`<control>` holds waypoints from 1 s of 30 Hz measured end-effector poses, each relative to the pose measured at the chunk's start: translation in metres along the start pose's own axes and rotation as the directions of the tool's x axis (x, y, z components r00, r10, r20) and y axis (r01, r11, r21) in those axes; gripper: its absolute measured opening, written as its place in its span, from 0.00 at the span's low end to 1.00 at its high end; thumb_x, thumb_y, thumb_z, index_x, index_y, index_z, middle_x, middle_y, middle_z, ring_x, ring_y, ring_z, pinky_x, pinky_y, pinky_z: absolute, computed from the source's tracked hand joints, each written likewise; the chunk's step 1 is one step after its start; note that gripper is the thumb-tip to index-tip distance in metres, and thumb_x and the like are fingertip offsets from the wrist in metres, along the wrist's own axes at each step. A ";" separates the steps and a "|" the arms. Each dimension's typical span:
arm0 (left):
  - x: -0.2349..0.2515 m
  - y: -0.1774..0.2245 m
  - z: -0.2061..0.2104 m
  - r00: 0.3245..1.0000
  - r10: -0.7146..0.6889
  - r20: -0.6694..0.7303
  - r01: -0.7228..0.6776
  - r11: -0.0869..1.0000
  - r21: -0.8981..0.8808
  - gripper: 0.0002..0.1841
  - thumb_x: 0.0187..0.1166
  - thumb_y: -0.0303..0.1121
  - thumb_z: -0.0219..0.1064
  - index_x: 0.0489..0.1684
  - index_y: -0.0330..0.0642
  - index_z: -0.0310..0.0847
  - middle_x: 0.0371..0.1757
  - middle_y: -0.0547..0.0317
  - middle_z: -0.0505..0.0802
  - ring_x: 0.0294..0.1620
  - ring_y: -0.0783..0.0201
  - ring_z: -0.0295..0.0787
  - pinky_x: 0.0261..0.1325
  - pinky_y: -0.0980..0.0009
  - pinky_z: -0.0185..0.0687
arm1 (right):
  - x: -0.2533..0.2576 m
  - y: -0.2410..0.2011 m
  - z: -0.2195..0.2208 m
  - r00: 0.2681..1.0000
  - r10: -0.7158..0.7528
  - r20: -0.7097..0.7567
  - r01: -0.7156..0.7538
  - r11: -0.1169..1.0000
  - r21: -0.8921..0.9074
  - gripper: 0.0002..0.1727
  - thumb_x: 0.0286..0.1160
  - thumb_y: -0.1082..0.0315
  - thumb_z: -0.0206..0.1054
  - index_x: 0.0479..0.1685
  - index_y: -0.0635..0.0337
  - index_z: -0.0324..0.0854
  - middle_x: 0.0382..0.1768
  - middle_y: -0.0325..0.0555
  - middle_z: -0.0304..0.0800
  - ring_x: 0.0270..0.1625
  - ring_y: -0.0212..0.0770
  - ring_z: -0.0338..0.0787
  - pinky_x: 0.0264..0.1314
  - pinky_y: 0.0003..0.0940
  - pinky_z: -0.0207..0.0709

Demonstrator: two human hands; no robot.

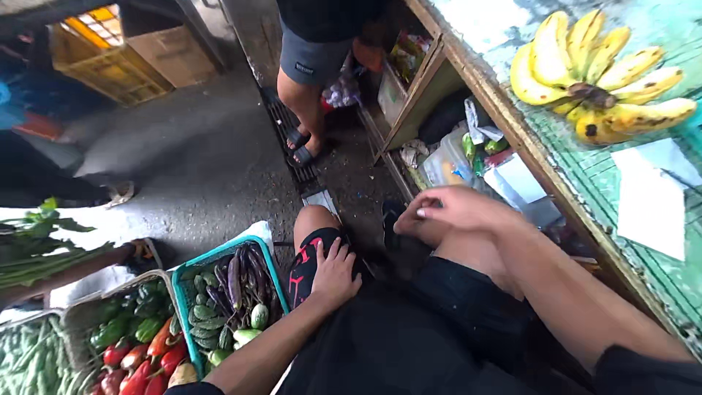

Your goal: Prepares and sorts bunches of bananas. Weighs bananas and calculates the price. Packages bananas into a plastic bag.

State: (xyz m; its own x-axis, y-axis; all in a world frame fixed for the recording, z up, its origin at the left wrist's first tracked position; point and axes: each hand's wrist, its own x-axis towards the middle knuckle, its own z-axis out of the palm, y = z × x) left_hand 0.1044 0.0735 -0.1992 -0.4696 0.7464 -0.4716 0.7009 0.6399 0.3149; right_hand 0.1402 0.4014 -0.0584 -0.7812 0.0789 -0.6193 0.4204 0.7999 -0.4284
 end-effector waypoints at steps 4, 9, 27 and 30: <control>-0.004 -0.008 0.004 0.997 -0.015 -0.076 0.018 0.999 0.034 0.28 0.76 0.58 0.61 0.67 0.54 0.86 0.82 0.61 0.81 0.93 0.48 0.57 0.89 0.28 0.34 | 0.083 0.034 0.004 0.970 -0.029 -0.241 0.035 0.999 0.023 0.16 0.84 0.54 0.66 0.60 0.53 0.88 0.49 0.49 0.94 0.53 0.51 0.93 0.63 0.63 0.83; -0.016 -0.013 0.014 0.979 -0.084 -0.187 0.090 0.996 0.021 0.25 0.74 0.59 0.64 0.62 0.56 0.89 0.78 0.63 0.85 0.90 0.49 0.63 0.88 0.28 0.38 | 0.118 0.038 -0.001 0.982 0.074 0.172 -0.063 0.996 -0.066 0.27 0.85 0.47 0.65 0.69 0.59 0.83 0.62 0.60 0.89 0.68 0.59 0.87 0.74 0.65 0.74; -0.112 -0.201 -0.142 0.122 -0.978 -0.172 -0.468 0.096 -0.878 0.32 0.94 0.53 0.39 0.80 0.35 0.66 0.70 0.41 0.84 0.65 0.52 0.84 0.62 0.51 0.80 | 0.082 0.050 0.005 1.000 0.001 0.010 -0.003 0.991 0.130 0.29 0.83 0.49 0.68 0.75 0.60 0.79 0.62 0.64 0.88 0.65 0.61 0.88 0.73 0.64 0.75; -0.160 -0.236 -0.202 -0.016 -0.979 -0.202 -0.634 0.166 -0.756 0.38 0.90 0.62 0.38 0.88 0.40 0.59 0.85 0.42 0.72 0.82 0.47 0.71 0.75 0.41 0.70 | 0.084 0.065 0.006 1.000 0.004 -0.020 -0.001 0.990 0.138 0.30 0.82 0.48 0.68 0.75 0.60 0.79 0.62 0.63 0.88 0.66 0.62 0.88 0.74 0.64 0.74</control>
State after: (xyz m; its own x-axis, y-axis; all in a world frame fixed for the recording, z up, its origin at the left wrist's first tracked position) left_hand -0.0944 -0.1600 -0.0315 -0.7873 -0.6016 -0.1347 0.0083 -0.2287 0.9735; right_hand 0.1049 0.4566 -0.1426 -0.7886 0.0943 -0.6076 0.4812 0.7098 -0.5144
